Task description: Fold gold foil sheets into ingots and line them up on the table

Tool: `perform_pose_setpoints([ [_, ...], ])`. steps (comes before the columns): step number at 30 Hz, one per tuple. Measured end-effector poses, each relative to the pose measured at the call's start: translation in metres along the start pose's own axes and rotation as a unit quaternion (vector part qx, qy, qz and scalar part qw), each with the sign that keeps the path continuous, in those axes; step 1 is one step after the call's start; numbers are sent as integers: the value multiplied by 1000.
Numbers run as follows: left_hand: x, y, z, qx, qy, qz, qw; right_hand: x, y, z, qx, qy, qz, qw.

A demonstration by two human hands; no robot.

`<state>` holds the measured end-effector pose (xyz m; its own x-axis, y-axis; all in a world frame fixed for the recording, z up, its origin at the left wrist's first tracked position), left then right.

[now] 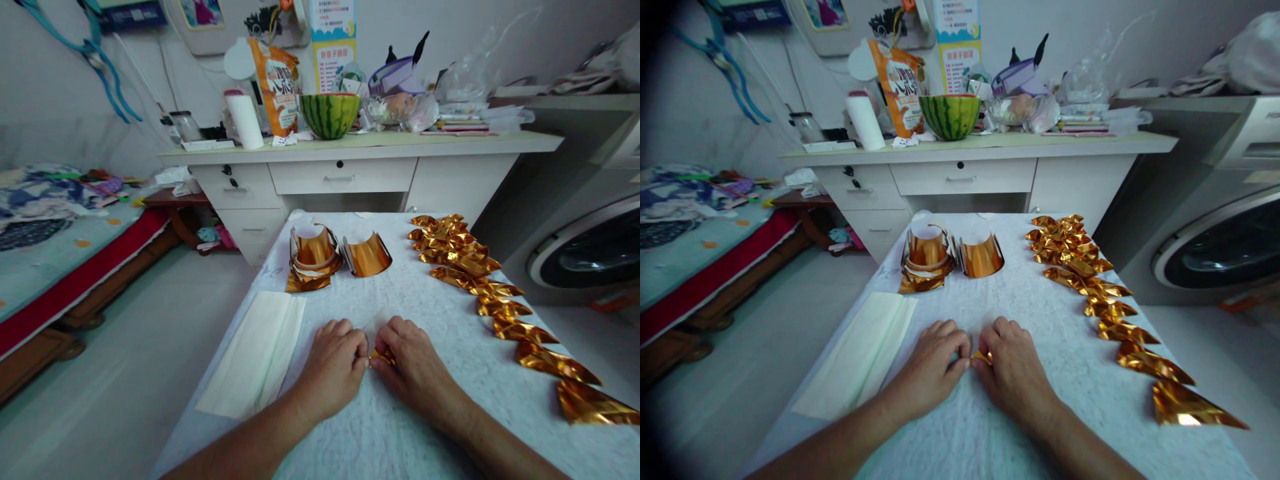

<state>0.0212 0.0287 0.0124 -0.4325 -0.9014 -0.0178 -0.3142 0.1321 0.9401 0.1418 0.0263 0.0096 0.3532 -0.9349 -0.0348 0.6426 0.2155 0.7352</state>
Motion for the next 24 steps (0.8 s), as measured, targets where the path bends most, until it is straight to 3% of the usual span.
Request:
perform_pose_setpoints([
  [24, -1, 1, 0, -6, -1, 10, 1000, 1, 5, -8, -104, 16, 53, 993],
])
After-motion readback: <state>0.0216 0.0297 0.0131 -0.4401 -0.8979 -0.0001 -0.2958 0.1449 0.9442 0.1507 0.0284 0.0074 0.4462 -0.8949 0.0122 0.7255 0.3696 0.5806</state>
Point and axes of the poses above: each hand's wrist, its own x-axis away from the middle knuckle, its own y-axis out of the back of the hand, z = x × y, the point moved 7 cm from there along -x, towards the middle knuckle, and after that the axes turned 15 degrees about -x, right-handed, at the moved point
